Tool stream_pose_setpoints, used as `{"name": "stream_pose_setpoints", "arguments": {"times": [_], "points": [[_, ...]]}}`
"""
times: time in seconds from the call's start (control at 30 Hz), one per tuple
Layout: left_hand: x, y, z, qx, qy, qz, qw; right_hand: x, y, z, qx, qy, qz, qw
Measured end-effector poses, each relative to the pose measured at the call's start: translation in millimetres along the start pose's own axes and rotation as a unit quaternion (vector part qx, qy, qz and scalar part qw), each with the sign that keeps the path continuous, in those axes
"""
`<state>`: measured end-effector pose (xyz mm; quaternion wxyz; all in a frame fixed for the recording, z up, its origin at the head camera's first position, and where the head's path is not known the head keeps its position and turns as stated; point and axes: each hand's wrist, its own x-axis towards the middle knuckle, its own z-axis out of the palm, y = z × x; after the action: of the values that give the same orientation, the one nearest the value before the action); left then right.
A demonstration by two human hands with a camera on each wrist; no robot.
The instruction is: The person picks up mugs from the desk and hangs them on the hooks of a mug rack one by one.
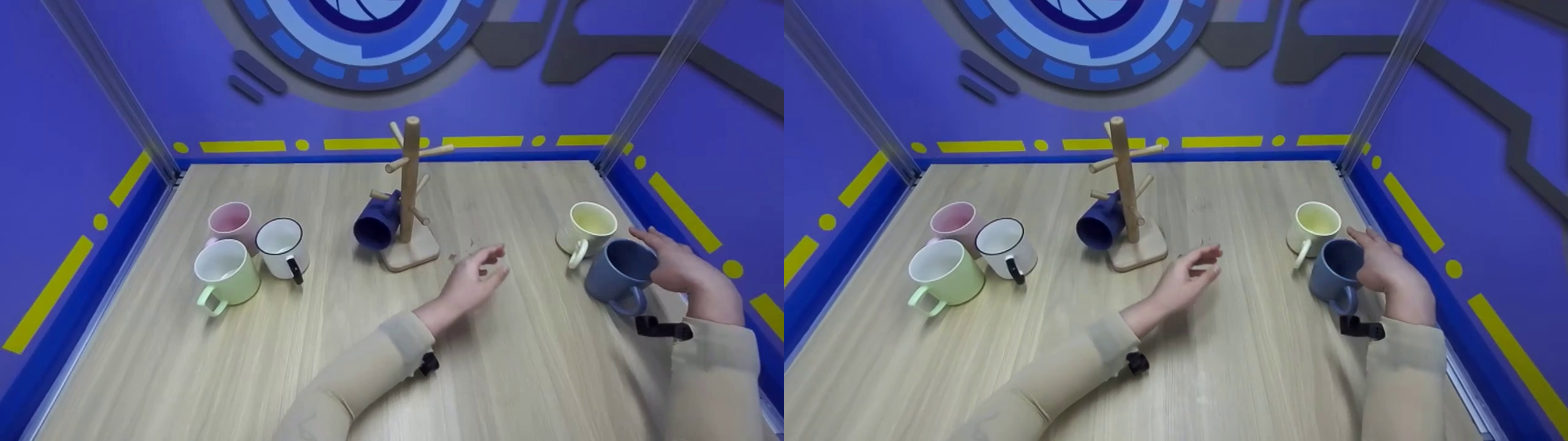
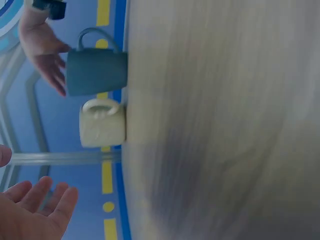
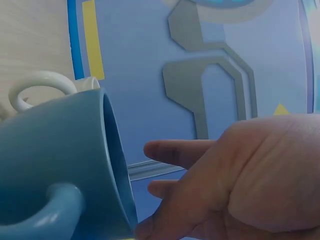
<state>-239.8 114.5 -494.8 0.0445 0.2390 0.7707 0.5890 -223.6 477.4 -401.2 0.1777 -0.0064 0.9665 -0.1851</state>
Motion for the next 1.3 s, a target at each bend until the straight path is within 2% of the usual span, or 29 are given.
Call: {"name": "stream_pose_setpoints", "arguments": {"times": [0.17, 0.37, 0.47, 0.6, 0.8, 1.0, 1.3], "points": [[1.4, 1.0, 26.6, 0.004, -0.035, -0.026, 0.999, 3.8, 2.3, 5.4, -0.014, 0.001, -0.019, 0.9997], [5.0, 3.7, 49.1, 0.021, -0.067, -0.026, 0.9972, 4.1, 2.1, 10.1, -0.021, 0.025, -0.037, 0.9988], [6.3, 7.0, 58.8, 0.04, -0.079, -0.026, 0.9957, 0.1, -0.5, 10.0, -0.019, 0.021, -0.026, 0.9993], [8.7, 13.1, 72.2, 0.076, -0.087, -0.019, 0.9931, -9.3, -7.8, 10.2, -0.012, 0.0, 0.011, 0.9999], [9.7, 17.6, 89.1, 0.128, -0.105, 0.007, 0.9862, -15.3, -17.2, 12.8, -0.02, 0.01, 0.031, 0.9993], [8.5, 14.3, 99.7, 0.146, -0.119, 0.008, 0.9821, -14.6, -23.2, 17.6, -0.026, 0.033, 0.012, 0.9991], [12.7, 12.6, 99.9, 0.162, -0.091, 0.03, 0.9821, -12.8, -32.2, 21.6, -0.006, 0.037, -0.006, 0.9993]]}}
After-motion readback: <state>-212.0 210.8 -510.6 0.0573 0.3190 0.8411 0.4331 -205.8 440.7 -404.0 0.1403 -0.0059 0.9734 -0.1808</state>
